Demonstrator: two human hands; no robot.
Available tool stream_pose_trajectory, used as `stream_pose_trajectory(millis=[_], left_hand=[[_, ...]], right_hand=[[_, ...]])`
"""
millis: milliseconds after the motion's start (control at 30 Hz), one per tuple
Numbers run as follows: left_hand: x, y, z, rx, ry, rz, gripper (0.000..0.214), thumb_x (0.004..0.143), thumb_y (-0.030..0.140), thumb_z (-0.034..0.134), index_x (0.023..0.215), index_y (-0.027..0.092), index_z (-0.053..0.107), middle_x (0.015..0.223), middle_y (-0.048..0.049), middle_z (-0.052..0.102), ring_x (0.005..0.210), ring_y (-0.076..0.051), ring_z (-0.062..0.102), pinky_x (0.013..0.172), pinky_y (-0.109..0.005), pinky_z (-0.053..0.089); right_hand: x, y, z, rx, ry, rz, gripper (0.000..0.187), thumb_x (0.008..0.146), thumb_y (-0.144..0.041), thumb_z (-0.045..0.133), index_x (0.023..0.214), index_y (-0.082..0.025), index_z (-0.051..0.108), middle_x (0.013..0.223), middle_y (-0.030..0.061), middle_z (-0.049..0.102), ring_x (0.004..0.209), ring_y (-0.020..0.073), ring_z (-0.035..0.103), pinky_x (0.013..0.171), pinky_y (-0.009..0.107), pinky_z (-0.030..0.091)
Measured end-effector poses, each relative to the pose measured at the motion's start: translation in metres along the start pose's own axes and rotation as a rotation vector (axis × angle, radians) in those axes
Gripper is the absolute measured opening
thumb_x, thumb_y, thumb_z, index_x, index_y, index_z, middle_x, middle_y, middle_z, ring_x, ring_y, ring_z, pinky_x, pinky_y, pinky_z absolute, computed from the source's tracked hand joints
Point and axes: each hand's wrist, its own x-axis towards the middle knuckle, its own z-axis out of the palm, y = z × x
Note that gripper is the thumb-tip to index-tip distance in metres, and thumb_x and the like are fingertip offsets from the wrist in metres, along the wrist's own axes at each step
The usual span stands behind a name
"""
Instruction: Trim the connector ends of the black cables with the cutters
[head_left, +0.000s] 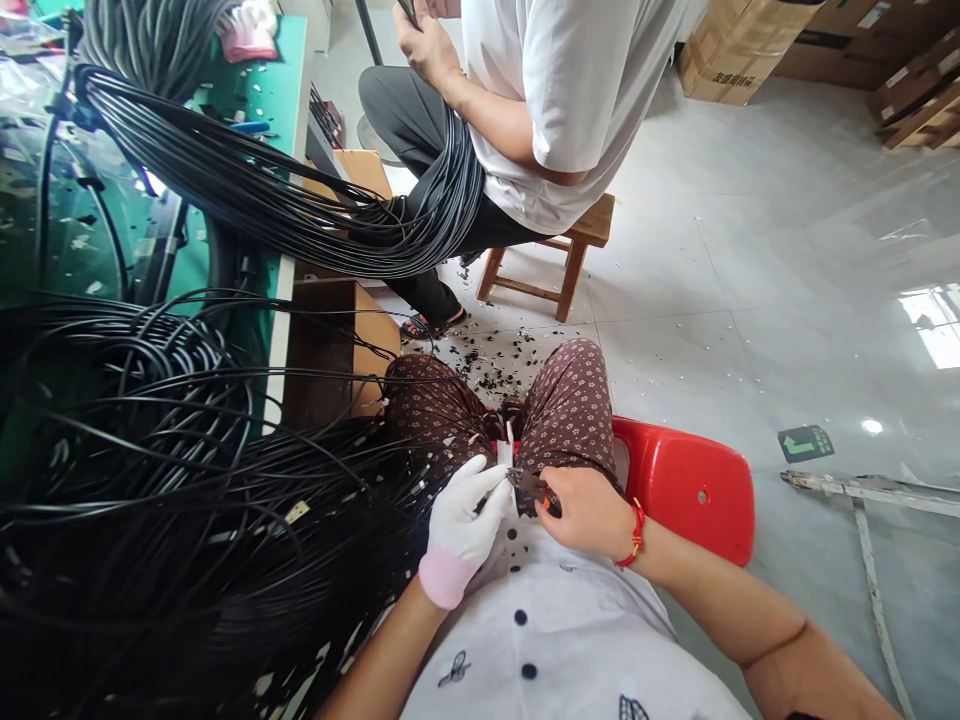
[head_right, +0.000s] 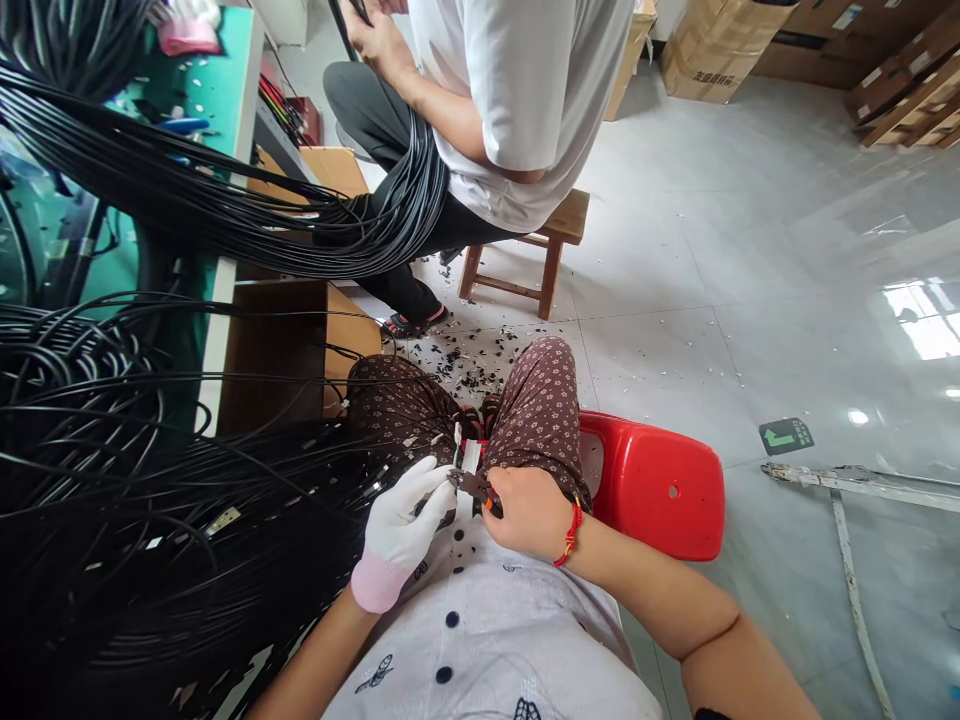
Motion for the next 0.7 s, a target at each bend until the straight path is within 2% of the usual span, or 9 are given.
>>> stream_pose_trajectory(millis=[100,233,467,700], left_hand=[[-0.0001,-0.0025,-0.0008,-0.015,-0.078,-0.003,0.027,0.084,0.025,0.05,0.096,0.018,0.072,0.078,-0.0037,0.072,0.102,-0.022,0.061,0.092,-0.032,0.047],[0.0004,-0.0013,-0.001,-0.047,-0.127,-0.073,0.027,0.084,0.026,0.048,0.09,0.017,0.073,0.079,-0.005,0.072,0.106,-0.023,0.06,0.094,-0.033,0.046],[0.0004,-0.0031,0.0004,-0.129,-0.13,-0.134,0.026,0.081,0.029,0.05,0.078,0.018,0.074,0.081,-0.0069,0.073,0.109,-0.026,0.059,0.096,-0.036,0.045],[0.0019,-0.002,0.0014,-0.196,-0.1,-0.164,0.022,0.077,0.028,0.054,0.079,0.018,0.074,0.081,-0.0076,0.073,0.107,-0.027,0.06,0.095,-0.037,0.045]], right_hand=[[-0.0005,0.0003,-0.0009,0.023,-0.019,-0.003,0.012,0.079,-0.025,0.048,0.075,-0.017,0.055,0.074,0.0038,0.064,0.066,0.0158,0.058,0.058,0.026,0.032],[-0.0001,0.001,-0.002,0.056,-0.013,-0.009,0.011,0.079,-0.024,0.048,0.073,-0.017,0.055,0.069,0.0029,0.063,0.061,0.0144,0.055,0.056,0.025,0.03],[0.0006,0.0067,0.001,0.17,-0.02,-0.06,0.01,0.075,-0.02,0.051,0.066,-0.017,0.05,0.055,-0.0019,0.051,0.05,0.0097,0.041,0.05,0.023,0.025],[0.0007,0.0074,0.0038,0.284,0.012,-0.084,0.013,0.074,-0.017,0.051,0.061,-0.017,0.047,0.052,-0.004,0.045,0.047,0.0079,0.035,0.049,0.022,0.023]])
